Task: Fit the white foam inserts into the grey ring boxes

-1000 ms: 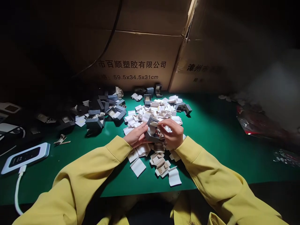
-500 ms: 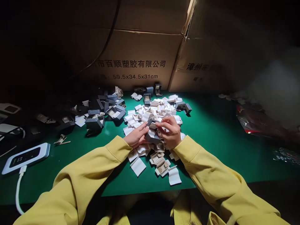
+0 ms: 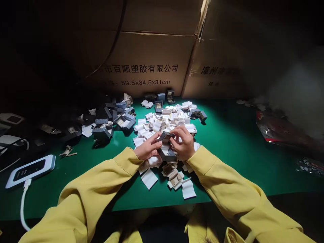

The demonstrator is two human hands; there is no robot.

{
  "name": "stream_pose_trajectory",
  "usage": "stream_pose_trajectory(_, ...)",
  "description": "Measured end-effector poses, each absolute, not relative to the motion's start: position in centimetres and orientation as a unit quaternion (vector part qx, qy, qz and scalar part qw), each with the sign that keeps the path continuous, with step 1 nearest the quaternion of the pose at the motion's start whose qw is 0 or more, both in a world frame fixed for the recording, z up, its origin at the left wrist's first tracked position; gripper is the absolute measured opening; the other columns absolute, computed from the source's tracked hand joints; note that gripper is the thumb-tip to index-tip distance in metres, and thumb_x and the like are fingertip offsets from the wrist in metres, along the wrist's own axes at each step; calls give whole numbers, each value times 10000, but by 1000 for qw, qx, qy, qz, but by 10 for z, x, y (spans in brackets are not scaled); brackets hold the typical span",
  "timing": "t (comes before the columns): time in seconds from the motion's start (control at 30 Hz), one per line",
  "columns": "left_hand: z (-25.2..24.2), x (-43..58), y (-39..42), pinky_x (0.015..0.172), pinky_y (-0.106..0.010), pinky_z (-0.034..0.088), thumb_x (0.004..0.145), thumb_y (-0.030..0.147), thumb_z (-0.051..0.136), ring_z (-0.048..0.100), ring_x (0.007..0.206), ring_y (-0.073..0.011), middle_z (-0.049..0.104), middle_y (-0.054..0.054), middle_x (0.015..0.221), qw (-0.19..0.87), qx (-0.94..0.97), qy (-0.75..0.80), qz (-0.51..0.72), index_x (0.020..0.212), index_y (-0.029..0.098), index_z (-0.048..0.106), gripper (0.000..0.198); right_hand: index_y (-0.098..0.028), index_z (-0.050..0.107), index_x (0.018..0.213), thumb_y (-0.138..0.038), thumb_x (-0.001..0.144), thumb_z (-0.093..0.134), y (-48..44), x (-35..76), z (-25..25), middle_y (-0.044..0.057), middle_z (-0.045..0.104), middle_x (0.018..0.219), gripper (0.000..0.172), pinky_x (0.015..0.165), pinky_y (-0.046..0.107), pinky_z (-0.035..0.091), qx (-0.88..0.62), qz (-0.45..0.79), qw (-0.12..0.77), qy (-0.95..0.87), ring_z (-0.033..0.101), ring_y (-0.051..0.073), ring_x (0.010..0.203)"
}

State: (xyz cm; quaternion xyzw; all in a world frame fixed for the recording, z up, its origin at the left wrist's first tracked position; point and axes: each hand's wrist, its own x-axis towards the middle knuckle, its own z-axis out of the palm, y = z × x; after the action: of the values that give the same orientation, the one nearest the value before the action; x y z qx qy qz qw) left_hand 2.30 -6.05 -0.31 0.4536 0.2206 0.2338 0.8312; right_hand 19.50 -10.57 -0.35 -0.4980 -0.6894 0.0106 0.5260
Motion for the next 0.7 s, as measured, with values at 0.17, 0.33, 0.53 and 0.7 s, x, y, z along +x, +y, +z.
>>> stream_pose_trajectory(0.17, -3, 31, -64, 623, -232, 488, 624, 310, 778, 595, 669, -123, 598, 10, 738, 801, 454, 253, 296, 878, 158, 544, 378, -219, 625, 924, -245, 836, 490, -104, 192, 0, 80, 612, 891, 163, 722, 330, 497, -473, 2, 461, -751, 572, 191, 838)
stream_pose_trajectory(0.33, 1, 30, -62, 616, -321, 526, 733, 367, 682, 648, 701, -202, 669, -83, 842, 825, 439, 263, 239, 1021, 141, 552, 389, -197, 606, 1048, -345, 881, 447, -100, 215, 11, 89, 645, 964, 274, 775, 348, 470, -441, -16, 396, -805, 557, 204, 889)
stream_pose_trajectory(0.53, -1, 21, -47, 594, -328, 553, 861, 372, 504, 674, 736, -213, 665, -149, 985, 838, 364, 270, 304, 1136, 105, 518, 384, -186, 620, 786, -561, 813, 497, -103, 236, 19, 53, 601, 725, 395, 545, 275, 343, -467, -40, 172, -866, 517, 168, 670)
stream_pose_trajectory(0.7, -6, 22, -44, 609, -334, 551, 869, 365, 488, 663, 706, -202, 681, -120, 933, 846, 352, 259, 306, 1036, 128, 559, 299, -189, 599, 856, -383, 795, 586, -105, 231, 13, 60, 617, 859, 203, 511, 251, 283, -504, -71, 111, -853, 535, 174, 774)
